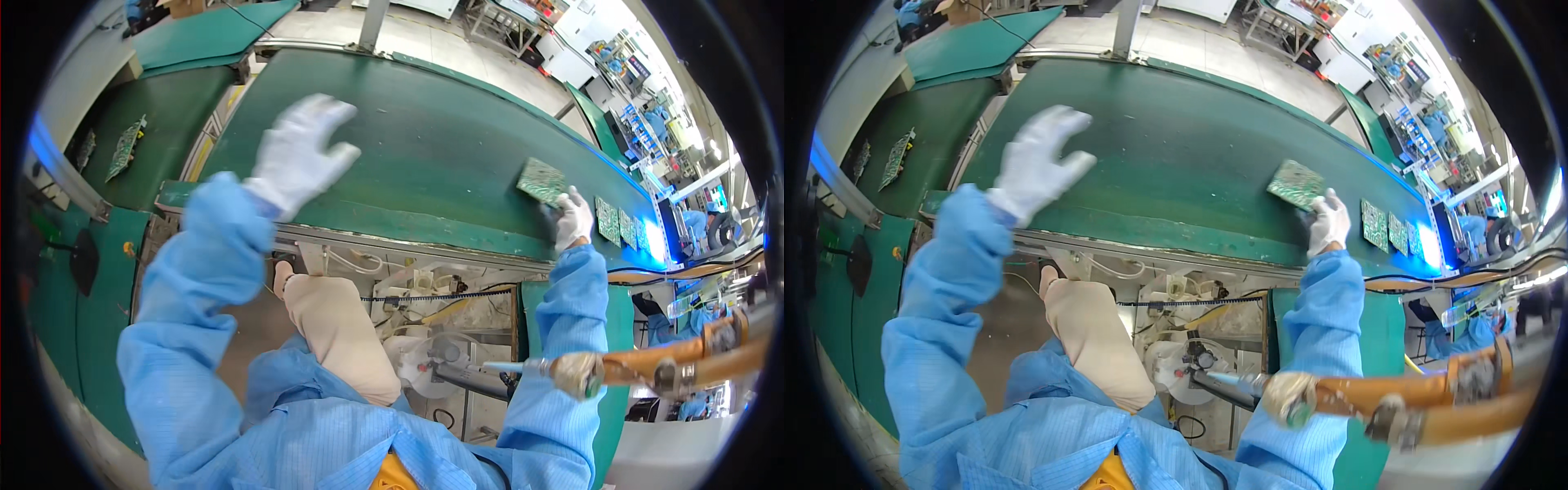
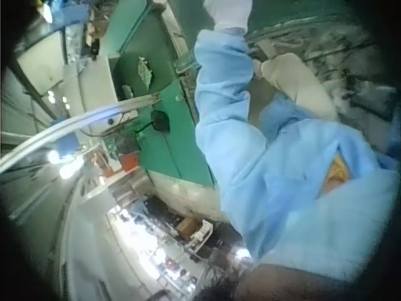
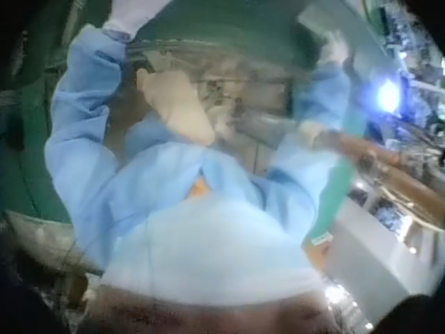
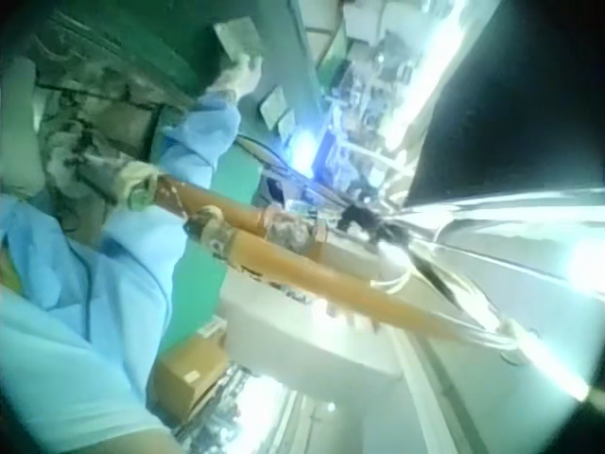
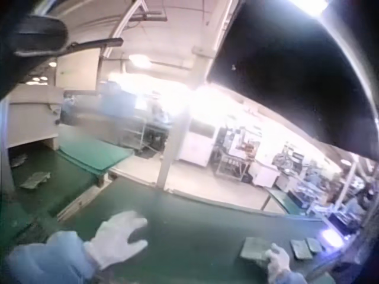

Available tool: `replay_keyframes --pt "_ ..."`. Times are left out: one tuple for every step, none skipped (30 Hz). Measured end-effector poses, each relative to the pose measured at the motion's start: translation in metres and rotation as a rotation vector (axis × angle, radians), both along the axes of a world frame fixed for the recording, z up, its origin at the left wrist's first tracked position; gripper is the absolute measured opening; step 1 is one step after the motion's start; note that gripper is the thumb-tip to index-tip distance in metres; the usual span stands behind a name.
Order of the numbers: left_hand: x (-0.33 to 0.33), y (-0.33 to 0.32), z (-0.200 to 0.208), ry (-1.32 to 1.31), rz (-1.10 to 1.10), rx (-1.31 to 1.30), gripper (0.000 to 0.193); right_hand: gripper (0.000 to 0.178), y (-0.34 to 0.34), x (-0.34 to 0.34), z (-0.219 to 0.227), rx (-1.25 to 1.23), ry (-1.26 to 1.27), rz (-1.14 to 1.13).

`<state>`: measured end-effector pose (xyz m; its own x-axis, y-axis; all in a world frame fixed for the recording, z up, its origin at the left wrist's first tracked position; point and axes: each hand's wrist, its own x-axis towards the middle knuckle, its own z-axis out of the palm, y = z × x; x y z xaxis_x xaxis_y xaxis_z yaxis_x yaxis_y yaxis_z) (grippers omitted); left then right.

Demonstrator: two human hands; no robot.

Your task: Assembling and testing circuit boards using an electric screwdriver at a manual assembly station.

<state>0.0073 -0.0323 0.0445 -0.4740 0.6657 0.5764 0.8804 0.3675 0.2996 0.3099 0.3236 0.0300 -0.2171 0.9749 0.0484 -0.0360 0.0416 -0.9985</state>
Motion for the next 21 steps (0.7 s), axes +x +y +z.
replay_keyframes --pt "0.021 0.017 0.002 -0.005 -0.061 -0.039 0.057 0.058 -0.015 -0.008 0.002 0.006 -0.069 0.103" --pt "0.041 0.034 0.001 -0.015 -0.124 -0.077 0.061 0.058 -0.039 -0.02 0.009 0.098 -0.186 0.127" --pt "0.06 0.045 0.0 0.015 -0.144 -0.081 0.065 0.057 -0.066 -0.036 0.017 0.191 -0.298 0.158" --pt "0.078 0.053 -0.001 0.044 -0.163 -0.087 0.068 0.056 -0.088 -0.049 0.023 0.164 -0.327 0.248" --pt "0.094 0.063 -0.002 0.058 -0.171 -0.098 0.065 0.056 -0.105 -0.055 0.026 0.139 -0.36 0.324" --pt "0.104 0.07 0.0 0.07 -0.171 -0.11 0.062 0.057 -0.119 -0.062 0.025 0.126 -0.294 0.391" --pt "0.111 0.076 0.006 0.075 -0.157 -0.106 0.062 0.058 -0.133 -0.067 0.024 0.112 -0.228 0.461" --pt "0.116 0.079 0.009 0.097 -0.112 -0.227 0.059 0.061 -0.151 -0.072 0.024 0.119 -0.172 0.524" --pt "0.116 0.077 0.01 0.115 -0.065 -0.349 0.056 0.061 -0.16 -0.072 0.032 0.123 -0.168 0.542" --pt "0.111 0.074 0.005 0.116 -0.046 -0.349 0.056 0.062 -0.17 -0.072 0.043 0.029 -0.146 0.574" --pt "0.103 0.074 -0.004 0.158 -0.043 -0.313 0.054 0.064 -0.18 -0.071 0.054 -0.066 -0.127 0.602" --pt "0.094 0.073 -0.013 0.2 -0.041 -0.277 0.051 0.065 -0.188 -0.069 0.059 -0.162 -0.11 0.63" --pt "0.093 0.067 -0.006 0.241 -0.044 -0.241 0.049 0.07 -0.185 -0.066 0.058 -0.142 -0.097 0.605" --pt "0.091 0.058 0.001 0.148 -0.037 -0.243 0.047 0.07 -0.18 -0.057 0.062 -0.14 -0.098 0.615" --pt "0.085 0.046 0.003 0.146 -0.027 -0.243 0.047 0.072 -0.176 -0.046 0.068 -0.139 0.0 0.619" --pt "0.078 0.033 0.003 -0.154 -0.108 0.008 0.042 0.073 -0.176 -0.033 0.078 -0.14 0.097 0.615" --pt "0.071 0.013 0.0 -0.453 -0.171 0.259 0.037 0.076 -0.176 -0.02 0.089 -0.114 0.134 0.67" --pt "0.072 -0.011 0.011 -0.824 -0.26 0.352 0.039 0.078 -0.176 -0.002 0.099 -0.09 0.167 0.713" --pt "0.072 -0.035 0.02 -1.197 -0.34 0.447 0.041 0.08 -0.18 0.016 0.107 -0.054 0.194 0.688" --pt "0.059 -0.06 0.006 -1.255 -0.395 0.564 0.04 0.082 -0.186 0.026 0.111 -0.033 0.224 0.705" --pt "0.062 -0.079 0.007 -1.264 -0.379 0.567 0.04 0.088 -0.176 0.053 0.115 -0.116 0.404 0.867"
